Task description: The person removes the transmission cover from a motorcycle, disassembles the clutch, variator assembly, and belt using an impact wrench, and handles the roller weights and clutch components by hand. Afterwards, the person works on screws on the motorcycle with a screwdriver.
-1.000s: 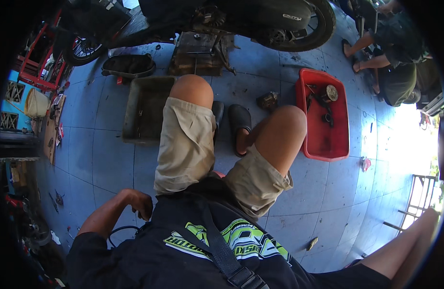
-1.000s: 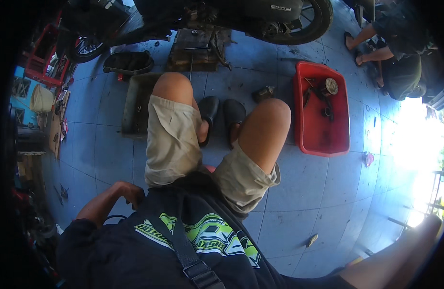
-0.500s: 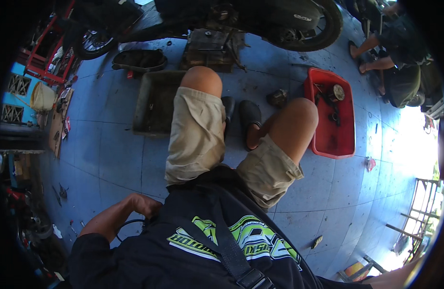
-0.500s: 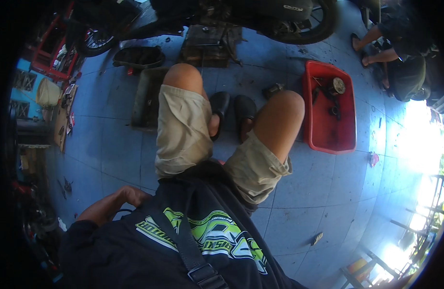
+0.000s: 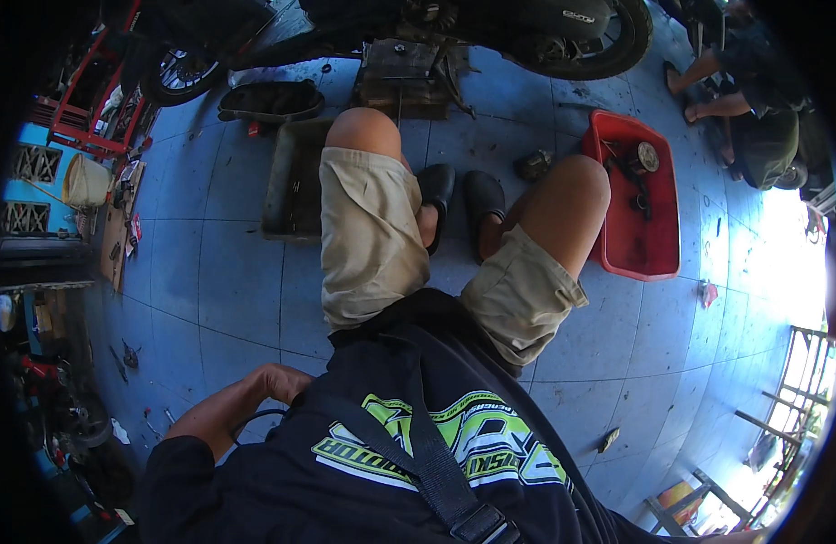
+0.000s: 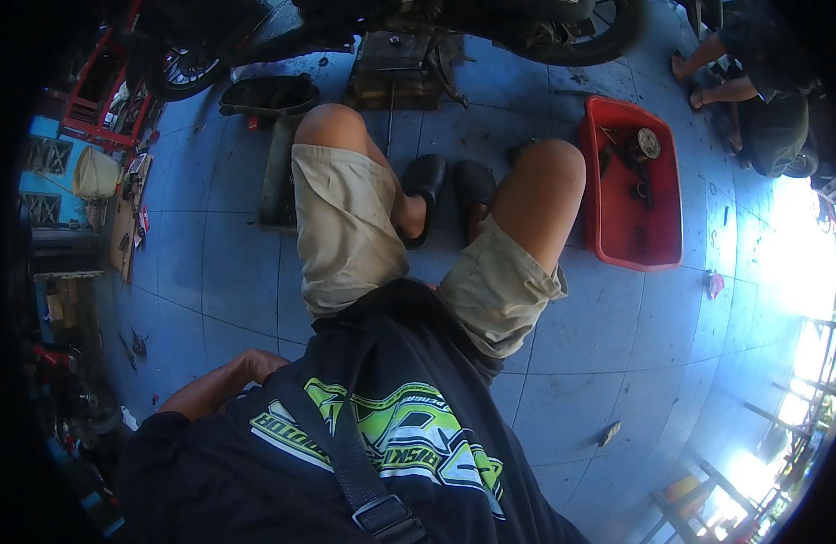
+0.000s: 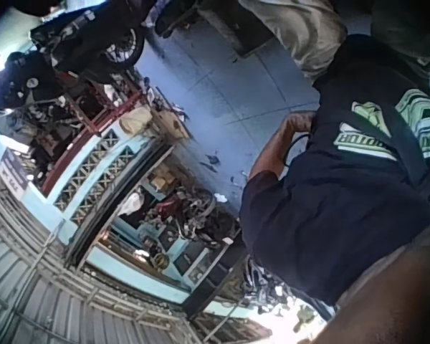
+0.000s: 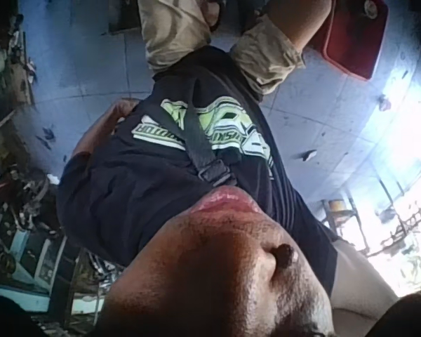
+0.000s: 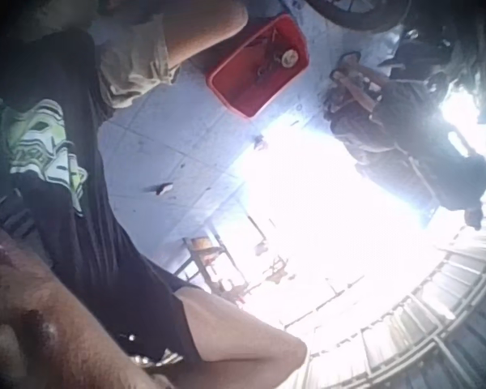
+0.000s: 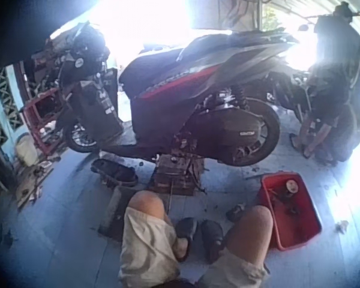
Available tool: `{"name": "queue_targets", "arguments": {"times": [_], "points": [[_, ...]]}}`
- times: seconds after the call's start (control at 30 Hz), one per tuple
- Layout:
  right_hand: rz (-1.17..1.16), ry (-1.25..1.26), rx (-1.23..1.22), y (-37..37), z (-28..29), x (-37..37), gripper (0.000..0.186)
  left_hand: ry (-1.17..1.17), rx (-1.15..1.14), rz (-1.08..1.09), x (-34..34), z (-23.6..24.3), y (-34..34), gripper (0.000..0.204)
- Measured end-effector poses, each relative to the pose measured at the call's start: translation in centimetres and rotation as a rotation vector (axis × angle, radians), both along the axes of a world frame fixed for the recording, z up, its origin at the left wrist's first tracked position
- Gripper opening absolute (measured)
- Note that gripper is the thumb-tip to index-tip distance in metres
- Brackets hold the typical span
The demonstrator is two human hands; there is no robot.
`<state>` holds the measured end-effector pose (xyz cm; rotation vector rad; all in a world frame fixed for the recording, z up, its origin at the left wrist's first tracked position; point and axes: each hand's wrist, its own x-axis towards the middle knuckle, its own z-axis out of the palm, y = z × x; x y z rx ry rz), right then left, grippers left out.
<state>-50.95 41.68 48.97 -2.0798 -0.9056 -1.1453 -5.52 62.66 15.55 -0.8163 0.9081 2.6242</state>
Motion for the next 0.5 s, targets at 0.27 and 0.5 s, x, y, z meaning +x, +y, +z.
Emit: {"name": "queue_targets", "arguments": {"times": [0.27, 0.5], "points": [[-0.003, 0.052, -0.08, 0.1, 1.2, 1.0, 0.009, 0.241, -0.299, 0.264, -0.4, 0.1, -1.5, 0.037], [0.051, 0.034, -0.143, -1.1, 2.0, 1.7, 0.009, -0.528, 0.14, 0.467, -1.8, 1.8, 3.9, 0.031]]}}
